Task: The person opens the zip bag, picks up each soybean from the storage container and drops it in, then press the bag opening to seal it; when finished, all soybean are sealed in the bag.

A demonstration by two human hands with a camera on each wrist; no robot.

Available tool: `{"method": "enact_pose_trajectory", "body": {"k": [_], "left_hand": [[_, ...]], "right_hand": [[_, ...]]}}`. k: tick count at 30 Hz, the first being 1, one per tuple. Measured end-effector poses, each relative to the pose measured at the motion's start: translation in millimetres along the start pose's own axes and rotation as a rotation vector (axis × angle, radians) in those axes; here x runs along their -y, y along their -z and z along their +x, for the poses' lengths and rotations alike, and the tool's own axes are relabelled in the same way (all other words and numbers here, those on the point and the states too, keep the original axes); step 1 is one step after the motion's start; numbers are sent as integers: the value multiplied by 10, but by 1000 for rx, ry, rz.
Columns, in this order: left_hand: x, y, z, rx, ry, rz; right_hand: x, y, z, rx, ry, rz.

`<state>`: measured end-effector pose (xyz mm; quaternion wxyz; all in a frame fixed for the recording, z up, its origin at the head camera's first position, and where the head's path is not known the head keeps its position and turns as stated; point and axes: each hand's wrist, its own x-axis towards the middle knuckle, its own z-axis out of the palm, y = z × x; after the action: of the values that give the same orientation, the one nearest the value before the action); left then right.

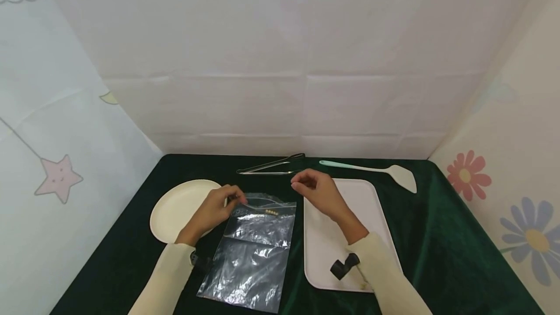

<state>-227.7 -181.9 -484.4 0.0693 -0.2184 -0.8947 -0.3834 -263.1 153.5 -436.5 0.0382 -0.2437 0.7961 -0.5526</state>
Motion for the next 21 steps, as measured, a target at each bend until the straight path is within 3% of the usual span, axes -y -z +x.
{"method": "enact_pose_trajectory", "body": {"k": [14, 21], "left_hand": [[-28, 5, 8, 10, 2, 1], [-20, 8, 3, 17, 6, -11]], "right_hand": [[17, -550, 229, 55, 31, -134], [14, -574, 180, 60, 10, -184]]}}
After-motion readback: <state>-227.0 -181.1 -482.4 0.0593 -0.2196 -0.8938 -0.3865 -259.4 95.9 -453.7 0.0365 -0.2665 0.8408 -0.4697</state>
